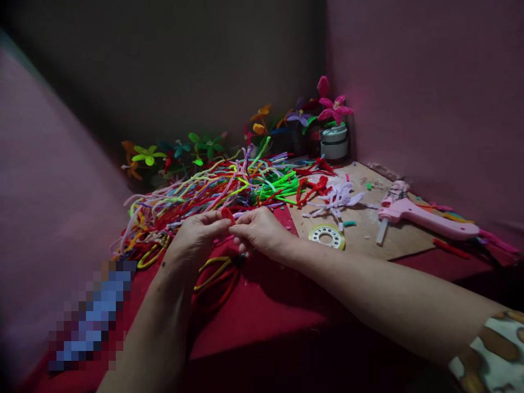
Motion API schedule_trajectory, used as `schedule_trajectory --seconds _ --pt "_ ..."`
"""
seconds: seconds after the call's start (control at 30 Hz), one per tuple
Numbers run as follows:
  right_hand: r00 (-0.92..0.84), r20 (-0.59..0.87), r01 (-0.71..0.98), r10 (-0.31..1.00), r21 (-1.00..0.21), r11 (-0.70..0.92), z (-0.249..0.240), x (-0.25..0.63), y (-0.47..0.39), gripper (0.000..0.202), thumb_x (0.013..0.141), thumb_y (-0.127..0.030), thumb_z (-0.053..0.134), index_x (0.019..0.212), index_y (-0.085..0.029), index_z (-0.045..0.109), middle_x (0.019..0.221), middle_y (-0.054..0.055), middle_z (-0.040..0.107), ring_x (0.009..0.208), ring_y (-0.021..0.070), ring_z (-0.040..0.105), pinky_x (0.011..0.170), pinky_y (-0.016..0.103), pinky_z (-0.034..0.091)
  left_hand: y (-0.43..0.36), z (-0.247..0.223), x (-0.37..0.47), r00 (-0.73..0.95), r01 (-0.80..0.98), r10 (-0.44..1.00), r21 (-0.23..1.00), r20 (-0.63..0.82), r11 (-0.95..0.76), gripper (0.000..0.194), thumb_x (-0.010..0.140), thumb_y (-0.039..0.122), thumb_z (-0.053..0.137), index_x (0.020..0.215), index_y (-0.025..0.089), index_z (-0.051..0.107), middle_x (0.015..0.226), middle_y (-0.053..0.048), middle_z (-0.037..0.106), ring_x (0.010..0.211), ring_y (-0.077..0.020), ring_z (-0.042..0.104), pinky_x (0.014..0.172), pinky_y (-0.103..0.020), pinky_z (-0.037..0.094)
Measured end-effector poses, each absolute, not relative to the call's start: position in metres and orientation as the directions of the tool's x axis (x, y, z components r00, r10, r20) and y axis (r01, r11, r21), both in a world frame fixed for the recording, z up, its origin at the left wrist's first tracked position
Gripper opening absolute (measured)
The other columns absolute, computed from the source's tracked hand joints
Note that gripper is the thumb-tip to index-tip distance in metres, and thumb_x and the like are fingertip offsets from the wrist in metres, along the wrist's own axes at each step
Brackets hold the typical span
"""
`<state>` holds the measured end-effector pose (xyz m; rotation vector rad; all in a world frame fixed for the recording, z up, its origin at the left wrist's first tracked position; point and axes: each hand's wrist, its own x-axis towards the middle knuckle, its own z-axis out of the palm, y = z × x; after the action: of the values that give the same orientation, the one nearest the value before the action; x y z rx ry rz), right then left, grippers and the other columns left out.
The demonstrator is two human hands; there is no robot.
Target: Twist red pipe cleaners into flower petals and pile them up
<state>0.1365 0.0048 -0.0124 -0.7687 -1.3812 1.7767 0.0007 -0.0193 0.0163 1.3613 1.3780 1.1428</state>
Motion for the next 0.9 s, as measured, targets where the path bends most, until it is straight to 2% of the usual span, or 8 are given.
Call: schedule_trajectory --seconds 0.13,0.3,0.47,0.57,0.63,0.7,0.9 --pt "-0.561 -0.023 -0.233 0.828 -0.955 -0.185 -0.0137 0.1367 0.0051 0.016 0.072 -0.021 0.056 0.059 -0.013 0.053 0.047 -0.002 0.054 0.037 0.0067 0.049 0.036 0.018 0.040 -0.0191 0.0166 0.0000 -0.013 0.230 1.000 0.973 0.005 -0.002 0.013 0.062 0.022 0.063 0.057 0.012 0.056 0.050 0.004 0.048 0.046 -0.0050 0.038 0.048 -0.020 0.030" --pt "-0.592 0.057 -0.227 0.804 -0.969 -0.098 -0.0090 0.1395 0.0045 0.020 0.074 -0.023 0.054 0.057 -0.012 0.054 0.046 -0.001 0.054 0.037 0.0062 0.047 0.037 0.018 0.038 -0.0208 0.0154 -0.0028 -0.001 0.180 1.000 0.983 0.023 -0.022 0.015 0.063 0.028 0.063 0.066 0.013 0.061 0.059 0.001 0.057 0.052 -0.0085 0.048 0.054 -0.022 0.037" --pt "-0.589 -0.037 -0.272 0.808 -0.932 -0.241 -0.0087 0.1399 0.0072 0.015 0.072 -0.016 0.049 0.060 -0.012 0.055 0.052 0.003 0.059 0.040 0.0103 0.052 0.040 0.023 0.044 -0.0202 0.0161 -0.0048 -0.001 0.147 1.000 0.989 0.023 -0.023 0.021 0.064 0.033 0.065 0.063 0.012 0.062 0.057 0.000 0.058 0.051 -0.0085 0.049 0.053 -0.022 0.037" --pt "-0.585 -0.049 -0.308 0.810 -0.910 -0.277 -0.0110 0.1397 0.0090 0.006 0.070 -0.012 0.051 0.065 -0.012 0.055 0.053 0.003 0.060 0.043 0.0123 0.055 0.042 0.025 0.045 -0.0199 0.0182 -0.0027 -0.065 0.165 0.997 0.986 0.045 -0.034 0.021 0.064 0.032 0.065 0.062 0.012 0.061 0.053 0.001 0.056 0.047 -0.0067 0.045 0.048 -0.021 0.033" --pt "-0.568 -0.033 -0.319 0.822 -0.912 -0.257 -0.0115 0.1394 0.0091 0.003 0.068 -0.011 0.055 0.067 -0.013 0.053 0.052 0.001 0.058 0.043 0.0119 0.055 0.042 0.024 0.045 -0.0200 0.0193 -0.0009 -0.104 0.171 0.994 0.985 0.038 -0.020 0.021 0.064 0.032 0.065 0.062 0.011 0.061 0.053 0.001 0.056 0.046 -0.0066 0.045 0.047 -0.021 0.033" --pt "-0.532 -0.023 -0.308 0.846 -0.926 -0.219 -0.0108 0.1388 0.0083 0.008 0.066 -0.011 0.058 0.065 -0.014 0.050 0.052 0.000 0.057 0.042 0.0106 0.053 0.040 0.022 0.043 -0.0201 0.0193 0.0002 -0.120 0.192 0.992 0.981 0.037 -0.014 0.020 0.064 0.031 0.065 0.062 0.012 0.061 0.053 0.002 0.056 0.047 -0.0066 0.046 0.047 -0.020 0.033" --pt "-0.462 -0.011 -0.266 0.887 -0.952 -0.151 -0.0091 0.1371 0.0057 0.012 0.067 -0.013 0.058 0.062 -0.015 0.047 0.054 -0.001 0.056 0.041 0.0077 0.050 0.038 0.020 0.039 -0.0189 0.0155 0.0000 -0.075 0.239 0.996 0.971 0.038 -0.019 0.021 0.065 0.032 0.064 0.061 0.012 0.058 0.055 0.001 0.055 0.050 -0.0074 0.047 0.050 -0.020 0.034"
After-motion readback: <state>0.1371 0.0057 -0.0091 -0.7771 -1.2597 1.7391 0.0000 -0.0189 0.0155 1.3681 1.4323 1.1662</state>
